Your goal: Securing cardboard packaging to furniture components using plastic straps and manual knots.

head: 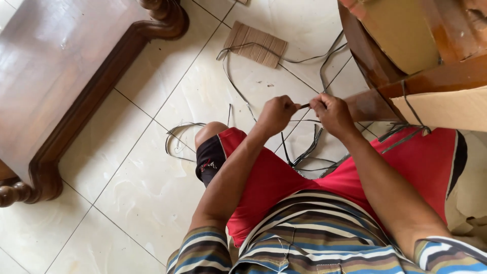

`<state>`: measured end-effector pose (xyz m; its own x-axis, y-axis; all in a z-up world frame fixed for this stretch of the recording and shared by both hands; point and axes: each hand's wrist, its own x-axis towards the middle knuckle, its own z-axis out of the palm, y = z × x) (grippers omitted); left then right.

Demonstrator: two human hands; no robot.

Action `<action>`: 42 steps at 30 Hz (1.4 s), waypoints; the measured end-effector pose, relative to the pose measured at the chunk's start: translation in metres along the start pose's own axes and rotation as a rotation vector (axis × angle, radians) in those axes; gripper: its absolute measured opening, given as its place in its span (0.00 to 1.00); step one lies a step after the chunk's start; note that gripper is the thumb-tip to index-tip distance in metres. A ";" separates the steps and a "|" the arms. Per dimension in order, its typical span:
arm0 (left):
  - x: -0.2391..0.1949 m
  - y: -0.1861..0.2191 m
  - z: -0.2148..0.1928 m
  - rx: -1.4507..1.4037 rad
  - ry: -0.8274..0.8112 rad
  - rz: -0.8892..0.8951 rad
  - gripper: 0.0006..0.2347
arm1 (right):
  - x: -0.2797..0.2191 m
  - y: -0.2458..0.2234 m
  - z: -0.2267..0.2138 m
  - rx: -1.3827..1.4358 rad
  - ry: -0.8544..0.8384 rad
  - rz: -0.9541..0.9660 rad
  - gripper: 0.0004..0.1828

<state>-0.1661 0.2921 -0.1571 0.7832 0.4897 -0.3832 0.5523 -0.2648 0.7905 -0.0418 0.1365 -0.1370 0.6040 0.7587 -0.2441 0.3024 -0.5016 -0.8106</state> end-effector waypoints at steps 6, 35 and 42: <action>0.014 -0.028 -0.030 -0.127 0.225 -0.253 0.12 | 0.014 0.096 0.056 -0.083 -0.084 0.257 0.16; 0.021 -0.009 -0.049 -1.166 0.253 -0.057 0.05 | -0.037 0.005 0.064 -0.271 -0.468 0.075 0.27; 0.013 0.007 -0.040 -0.964 0.248 0.069 0.06 | 0.003 -0.040 0.022 0.569 -0.071 0.167 0.22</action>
<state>-0.1638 0.3300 -0.1371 0.6624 0.6874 -0.2978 -0.0466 0.4345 0.8995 -0.0689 0.1679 -0.1166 0.5523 0.7249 -0.4117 -0.2465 -0.3298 -0.9113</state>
